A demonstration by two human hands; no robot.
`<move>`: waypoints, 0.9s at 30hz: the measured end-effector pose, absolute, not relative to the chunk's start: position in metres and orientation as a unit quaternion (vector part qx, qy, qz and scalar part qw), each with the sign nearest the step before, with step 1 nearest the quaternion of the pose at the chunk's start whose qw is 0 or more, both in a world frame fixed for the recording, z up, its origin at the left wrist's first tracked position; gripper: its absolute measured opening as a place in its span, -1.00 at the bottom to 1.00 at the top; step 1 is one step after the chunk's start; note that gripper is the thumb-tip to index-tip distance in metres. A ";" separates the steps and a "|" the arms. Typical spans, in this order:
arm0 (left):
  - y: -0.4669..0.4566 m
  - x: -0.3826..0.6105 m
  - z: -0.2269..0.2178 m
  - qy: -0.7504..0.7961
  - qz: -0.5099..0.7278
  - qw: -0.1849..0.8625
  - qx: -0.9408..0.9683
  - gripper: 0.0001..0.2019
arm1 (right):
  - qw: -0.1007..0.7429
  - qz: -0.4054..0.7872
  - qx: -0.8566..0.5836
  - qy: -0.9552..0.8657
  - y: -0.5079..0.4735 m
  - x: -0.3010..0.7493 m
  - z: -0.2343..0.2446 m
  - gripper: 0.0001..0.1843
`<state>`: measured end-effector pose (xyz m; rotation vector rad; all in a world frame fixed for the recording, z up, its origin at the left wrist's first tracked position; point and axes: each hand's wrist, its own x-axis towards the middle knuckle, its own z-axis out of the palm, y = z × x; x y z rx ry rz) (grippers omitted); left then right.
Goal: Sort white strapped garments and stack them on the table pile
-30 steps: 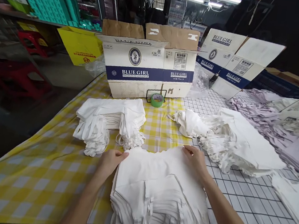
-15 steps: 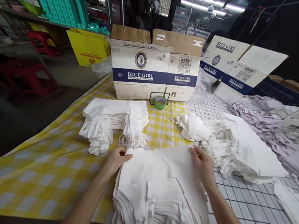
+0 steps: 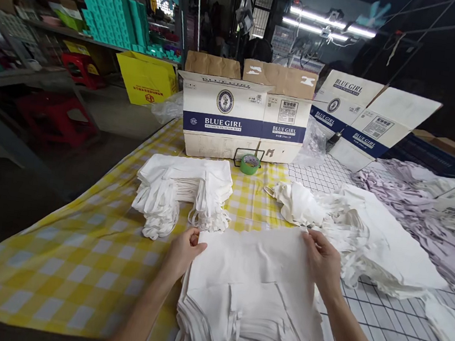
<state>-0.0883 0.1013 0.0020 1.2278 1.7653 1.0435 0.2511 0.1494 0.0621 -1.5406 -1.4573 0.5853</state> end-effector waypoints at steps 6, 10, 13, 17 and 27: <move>0.106 -0.095 -0.009 0.645 0.436 0.442 0.446 -0.76 | 0.447 0.227 -0.607 -0.616 0.145 0.244 0.068 -0.69; 0.100 -0.092 0.004 0.618 0.476 0.456 0.429 -0.72 | 0.464 0.195 -0.599 -0.623 0.140 0.245 0.080 -0.71; 0.089 -0.090 0.027 0.586 0.534 0.457 0.404 -0.71 | 0.500 0.132 -0.591 -0.620 0.139 0.247 0.101 -0.73; 0.082 -0.102 0.065 0.509 0.644 0.432 0.374 -0.71 | 0.597 0.081 -0.562 -0.567 0.147 0.234 0.139 -0.74; 0.089 -0.214 0.126 0.687 0.600 0.110 0.395 -0.61 | 0.623 0.096 -0.472 -0.616 0.181 0.124 0.171 -0.74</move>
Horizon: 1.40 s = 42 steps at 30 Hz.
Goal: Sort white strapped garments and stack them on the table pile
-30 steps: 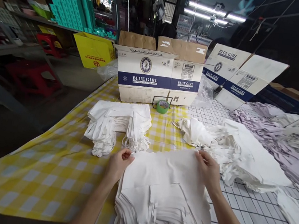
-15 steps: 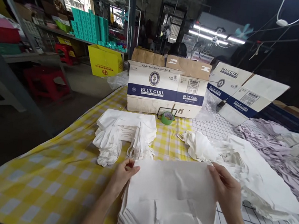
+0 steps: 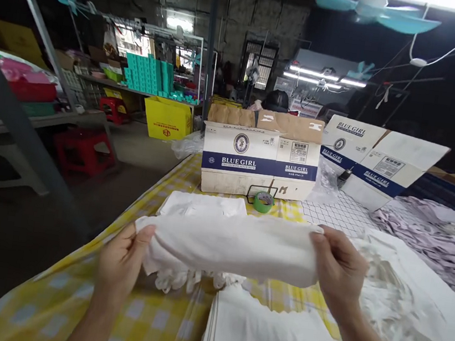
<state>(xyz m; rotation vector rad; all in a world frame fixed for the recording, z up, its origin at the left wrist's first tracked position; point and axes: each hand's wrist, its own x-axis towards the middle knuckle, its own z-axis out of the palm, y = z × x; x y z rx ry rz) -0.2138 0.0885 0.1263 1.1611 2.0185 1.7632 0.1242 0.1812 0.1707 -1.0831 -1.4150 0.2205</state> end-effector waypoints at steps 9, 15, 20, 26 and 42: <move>0.185 -0.306 0.138 0.702 0.559 0.078 0.434 -0.54 | 0.531 0.199 -0.473 -0.675 0.271 0.037 0.151 -0.62; 0.273 -0.306 0.095 0.754 0.458 0.088 0.462 -0.64 | 0.351 0.232 -0.571 -0.705 0.362 -0.013 0.092 -0.72; 0.278 -0.310 0.065 0.782 0.375 0.057 0.493 -0.59 | 0.267 0.225 -0.612 -0.710 0.386 -0.019 0.054 -0.75; 0.278 -0.317 0.060 0.824 0.302 -0.002 0.479 -0.59 | 0.235 0.192 -0.622 -0.722 0.396 -0.020 0.049 -0.74; 0.203 -0.208 0.089 0.715 0.277 -0.111 0.632 -0.54 | 0.252 0.173 -0.590 -0.748 0.305 0.104 0.065 -0.72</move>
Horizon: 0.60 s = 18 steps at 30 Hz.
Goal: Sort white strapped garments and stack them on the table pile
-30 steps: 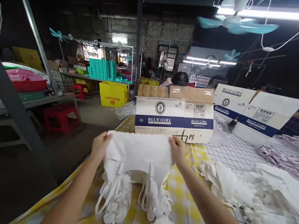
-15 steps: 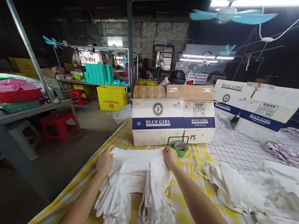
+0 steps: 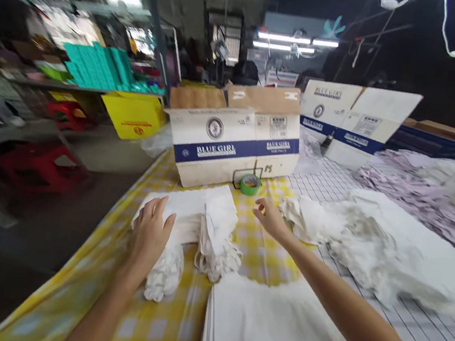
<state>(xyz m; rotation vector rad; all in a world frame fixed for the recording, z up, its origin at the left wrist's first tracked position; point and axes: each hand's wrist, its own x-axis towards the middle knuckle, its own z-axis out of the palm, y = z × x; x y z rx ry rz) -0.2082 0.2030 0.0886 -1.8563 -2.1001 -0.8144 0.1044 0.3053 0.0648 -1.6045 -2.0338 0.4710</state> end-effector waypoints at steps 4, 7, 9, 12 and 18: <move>0.135 -0.132 0.070 -0.626 -0.304 -0.010 -0.718 -0.66 | 0.204 0.228 -0.593 -0.745 0.231 0.186 0.069 -0.80; 0.081 -0.078 0.052 -0.598 -0.297 -0.094 -0.739 -0.74 | 0.175 0.263 -0.606 -0.730 0.168 0.238 0.075 -0.78; 0.053 -0.048 0.043 -0.596 -0.287 -0.130 -0.739 -0.80 | 0.161 0.278 -0.621 -0.716 0.130 0.264 0.077 -0.76; 0.028 -0.013 0.038 -0.621 -0.228 -0.148 -0.735 -0.77 | 0.145 0.287 -0.645 -0.694 0.087 0.290 0.071 -0.76; 0.018 0.037 0.036 -0.665 -0.048 -0.049 -0.743 -0.61 | 0.156 0.227 -0.659 -0.700 0.053 0.277 0.048 -0.83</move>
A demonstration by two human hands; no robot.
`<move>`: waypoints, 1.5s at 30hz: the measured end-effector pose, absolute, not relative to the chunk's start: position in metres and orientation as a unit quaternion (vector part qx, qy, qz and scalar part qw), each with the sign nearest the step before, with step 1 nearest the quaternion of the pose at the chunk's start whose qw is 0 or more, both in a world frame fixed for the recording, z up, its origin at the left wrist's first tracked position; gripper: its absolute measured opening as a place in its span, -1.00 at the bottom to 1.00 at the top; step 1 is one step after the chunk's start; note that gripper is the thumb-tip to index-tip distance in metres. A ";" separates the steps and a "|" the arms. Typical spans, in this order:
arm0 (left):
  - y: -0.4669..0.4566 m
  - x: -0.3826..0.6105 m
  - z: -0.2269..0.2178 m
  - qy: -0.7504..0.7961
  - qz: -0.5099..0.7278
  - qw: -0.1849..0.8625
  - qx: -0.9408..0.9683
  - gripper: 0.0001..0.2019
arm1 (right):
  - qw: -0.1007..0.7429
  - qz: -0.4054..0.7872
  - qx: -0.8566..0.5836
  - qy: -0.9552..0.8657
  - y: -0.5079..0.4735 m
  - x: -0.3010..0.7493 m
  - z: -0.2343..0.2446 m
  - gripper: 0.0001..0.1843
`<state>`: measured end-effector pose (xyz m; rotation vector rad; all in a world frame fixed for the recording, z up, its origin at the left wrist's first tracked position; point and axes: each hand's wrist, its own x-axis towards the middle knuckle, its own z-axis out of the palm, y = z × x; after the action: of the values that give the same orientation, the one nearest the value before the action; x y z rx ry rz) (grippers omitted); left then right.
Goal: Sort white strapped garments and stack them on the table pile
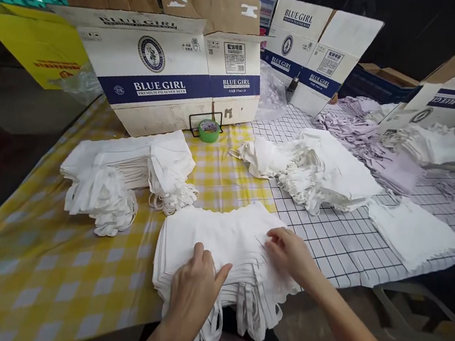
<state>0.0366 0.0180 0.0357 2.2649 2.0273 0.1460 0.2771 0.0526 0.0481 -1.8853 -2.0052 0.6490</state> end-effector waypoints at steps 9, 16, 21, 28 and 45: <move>0.016 0.053 0.044 0.678 -0.016 0.070 0.732 -0.83 | 0.052 0.071 -0.630 -0.772 0.049 0.250 0.044 -0.79; 0.035 0.014 0.052 0.678 0.155 0.349 0.628 -0.73 | 0.151 0.130 -0.629 -0.752 0.065 0.266 0.046 -0.77; 0.061 -0.016 0.050 0.642 0.228 0.517 0.518 -0.71 | 0.213 0.208 -0.605 -0.739 0.090 0.266 0.042 -0.81; 0.087 -0.025 0.044 0.655 0.227 0.512 0.507 -0.71 | 0.247 0.274 -0.594 -0.715 0.117 0.264 0.037 -0.82; 0.089 -0.024 0.046 0.706 0.201 0.356 0.579 -0.84 | 0.230 0.295 -0.620 -0.689 0.125 0.264 0.030 -0.82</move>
<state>-0.0238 0.0886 0.0461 1.4955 1.8227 0.5188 0.2637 0.1247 0.0299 -1.7067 -1.8963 0.8108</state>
